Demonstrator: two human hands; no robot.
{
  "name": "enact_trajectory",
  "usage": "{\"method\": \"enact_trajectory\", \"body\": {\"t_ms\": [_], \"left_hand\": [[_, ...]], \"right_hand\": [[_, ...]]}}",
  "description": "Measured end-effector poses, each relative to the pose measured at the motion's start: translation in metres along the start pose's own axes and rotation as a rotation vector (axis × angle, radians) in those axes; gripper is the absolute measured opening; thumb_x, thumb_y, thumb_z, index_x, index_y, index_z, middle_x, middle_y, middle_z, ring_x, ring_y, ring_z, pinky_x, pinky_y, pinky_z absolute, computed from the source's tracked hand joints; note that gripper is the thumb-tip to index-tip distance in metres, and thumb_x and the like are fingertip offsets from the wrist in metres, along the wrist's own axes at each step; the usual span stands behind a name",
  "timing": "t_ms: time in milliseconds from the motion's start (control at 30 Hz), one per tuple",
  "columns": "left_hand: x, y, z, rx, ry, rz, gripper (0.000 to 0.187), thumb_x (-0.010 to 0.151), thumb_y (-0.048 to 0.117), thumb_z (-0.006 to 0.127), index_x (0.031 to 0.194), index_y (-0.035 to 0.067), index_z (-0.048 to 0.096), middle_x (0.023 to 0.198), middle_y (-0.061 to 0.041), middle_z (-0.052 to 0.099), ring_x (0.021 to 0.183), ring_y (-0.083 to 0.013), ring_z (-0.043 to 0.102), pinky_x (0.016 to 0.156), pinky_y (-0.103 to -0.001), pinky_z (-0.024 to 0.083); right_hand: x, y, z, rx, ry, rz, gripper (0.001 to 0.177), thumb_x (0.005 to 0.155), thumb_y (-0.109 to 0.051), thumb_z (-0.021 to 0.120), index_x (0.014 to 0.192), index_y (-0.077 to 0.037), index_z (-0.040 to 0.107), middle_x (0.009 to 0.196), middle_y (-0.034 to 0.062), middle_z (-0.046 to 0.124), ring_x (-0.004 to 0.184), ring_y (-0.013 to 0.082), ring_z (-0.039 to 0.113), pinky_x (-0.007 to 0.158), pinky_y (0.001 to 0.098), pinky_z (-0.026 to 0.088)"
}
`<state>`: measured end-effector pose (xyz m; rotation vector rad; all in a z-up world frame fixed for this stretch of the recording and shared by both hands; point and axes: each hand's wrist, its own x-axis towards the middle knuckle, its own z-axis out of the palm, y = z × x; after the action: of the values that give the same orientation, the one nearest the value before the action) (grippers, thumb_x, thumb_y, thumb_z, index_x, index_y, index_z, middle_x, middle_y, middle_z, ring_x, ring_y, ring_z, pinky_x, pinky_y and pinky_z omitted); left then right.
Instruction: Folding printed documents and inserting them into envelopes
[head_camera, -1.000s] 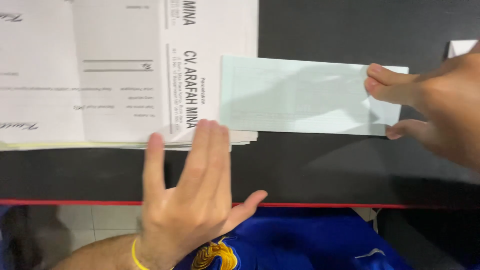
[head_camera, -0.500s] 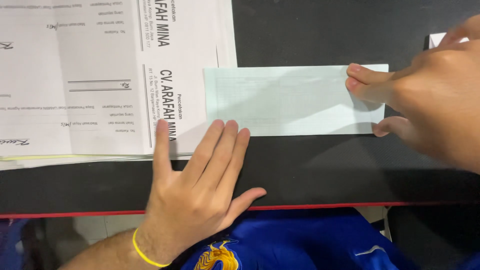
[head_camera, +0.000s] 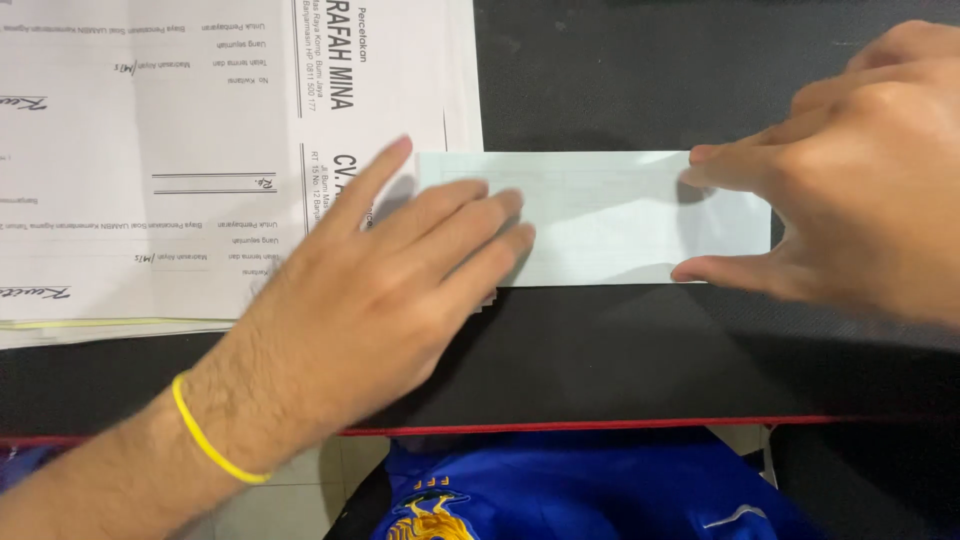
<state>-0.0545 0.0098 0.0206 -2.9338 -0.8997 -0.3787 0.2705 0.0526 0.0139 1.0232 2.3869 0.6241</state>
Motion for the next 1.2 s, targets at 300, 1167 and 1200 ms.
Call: {"method": "enact_trajectory", "body": {"t_ms": [300,1167,1200], "left_hand": [[-0.005,-0.035,0.008,0.017,-0.068,0.024,0.050,0.093,0.044,0.073,0.134,0.016,0.072,0.141,0.000,0.067,0.132,-0.0246,0.058,0.118,-0.055,0.037],[-0.025,-0.026,0.007,0.024,0.018,-0.115,0.061,0.087,0.053,0.089,0.126,0.008,0.079,0.135,-0.006,0.070,0.128,-0.0299,0.060,0.119,-0.061,0.034],[-0.024,-0.025,0.007,0.023,0.009,-0.115,0.060,0.088,0.053,0.087,0.127,0.008,0.080,0.137,-0.008,0.071,0.128,-0.0308,0.060,0.119,-0.062,0.033]], "right_hand": [[-0.003,0.002,0.005,0.604,0.229,-0.032,0.075,0.076,-0.084,0.069,0.125,-0.027,0.079,0.066,-0.0066,0.068,0.066,0.0207,0.064,0.065,0.0406,0.044],[0.059,-0.061,-0.043,0.583,0.340,-0.099,0.083,0.089,-0.082,0.064,0.147,-0.023,0.075,0.086,-0.0085,0.065,0.071,0.0189,0.066,0.078,0.0396,0.048],[0.061,-0.062,-0.043,0.561,0.351,-0.112,0.091,0.088,-0.086,0.061,0.150,-0.021,0.073,0.087,-0.0087,0.065,0.068,0.0203,0.065,0.075,0.0384,0.048]]}}
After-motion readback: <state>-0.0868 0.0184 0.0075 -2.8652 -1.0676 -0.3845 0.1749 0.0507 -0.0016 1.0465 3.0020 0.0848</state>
